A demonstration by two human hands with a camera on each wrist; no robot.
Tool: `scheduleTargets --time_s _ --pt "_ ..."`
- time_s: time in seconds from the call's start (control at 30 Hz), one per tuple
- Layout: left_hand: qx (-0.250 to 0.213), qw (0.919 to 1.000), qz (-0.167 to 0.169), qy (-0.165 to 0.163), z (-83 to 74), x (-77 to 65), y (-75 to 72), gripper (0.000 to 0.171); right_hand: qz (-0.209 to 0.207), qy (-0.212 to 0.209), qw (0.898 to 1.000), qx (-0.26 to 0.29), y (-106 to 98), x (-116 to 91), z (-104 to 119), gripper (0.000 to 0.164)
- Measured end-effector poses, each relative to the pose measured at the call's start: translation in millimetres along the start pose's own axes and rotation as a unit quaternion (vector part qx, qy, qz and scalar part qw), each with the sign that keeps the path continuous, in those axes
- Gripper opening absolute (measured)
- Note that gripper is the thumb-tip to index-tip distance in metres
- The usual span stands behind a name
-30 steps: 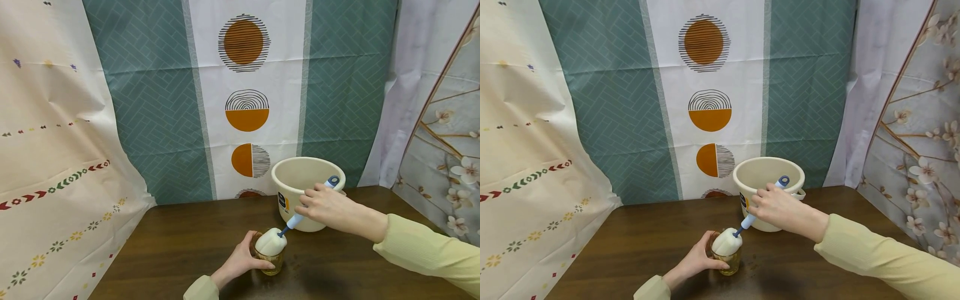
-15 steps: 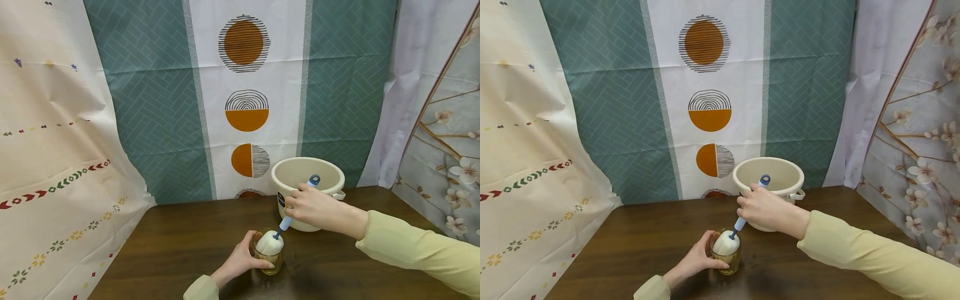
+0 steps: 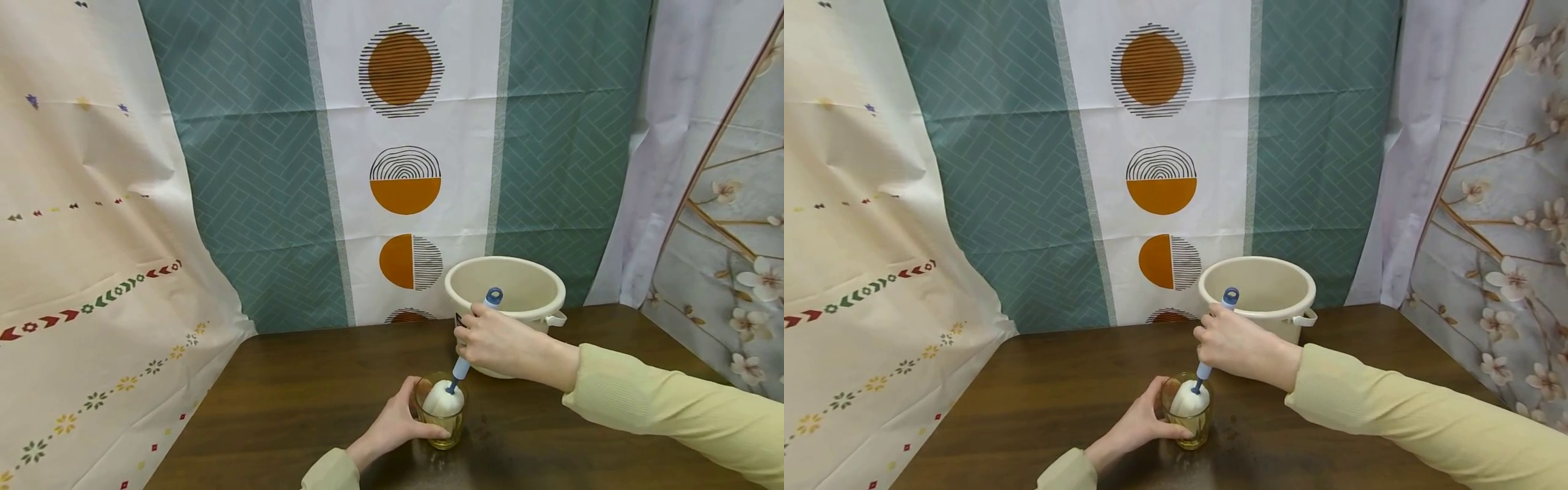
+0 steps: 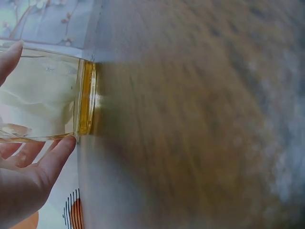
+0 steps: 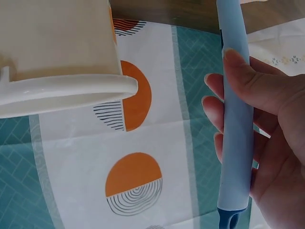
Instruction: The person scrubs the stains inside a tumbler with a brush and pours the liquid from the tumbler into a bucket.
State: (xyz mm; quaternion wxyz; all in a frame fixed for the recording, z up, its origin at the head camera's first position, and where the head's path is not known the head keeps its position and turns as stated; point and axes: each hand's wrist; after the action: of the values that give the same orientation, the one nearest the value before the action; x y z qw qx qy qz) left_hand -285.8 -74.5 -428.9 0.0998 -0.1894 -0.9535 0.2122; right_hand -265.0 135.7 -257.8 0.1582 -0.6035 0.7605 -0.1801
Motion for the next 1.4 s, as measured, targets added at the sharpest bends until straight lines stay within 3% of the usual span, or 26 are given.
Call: scheduleTargets --time_s 0.6,0.9,1.13,1.4 --pt "0.001 0.9999 0.006 -0.013 1.0 0.8 1.2 0.066 -0.006 0.007 1.0 0.002 6.3 -4.9 3.5 0.013" --pt "-0.002 1.0 -0.002 0.005 0.1 0.4 1.1 0.066 0.0 0.001 1.0 0.011 4.4 -4.4 2.5 0.013" --pt "-0.004 1.0 0.002 -0.008 0.1 0.8 1.0 0.066 -0.019 -0.01 1.0 0.01 6.5 -4.6 2.0 0.012" --pt "0.004 0.9999 0.002 -0.011 -0.7 1.3 1.1 0.066 -0.013 -0.006 1.0 0.009 4.1 -2.0 0.2 0.012"
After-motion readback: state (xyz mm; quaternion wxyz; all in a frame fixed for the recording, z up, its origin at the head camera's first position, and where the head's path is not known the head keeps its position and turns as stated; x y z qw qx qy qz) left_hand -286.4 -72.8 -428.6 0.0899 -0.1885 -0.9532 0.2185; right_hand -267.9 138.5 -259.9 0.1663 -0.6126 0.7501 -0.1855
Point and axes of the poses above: each hand's wrist, its own x-axis towards the middle knuckle, its own y-axis out of the palm, z = x × y, and after that the axes turned 9 degrees about -y, right-handed
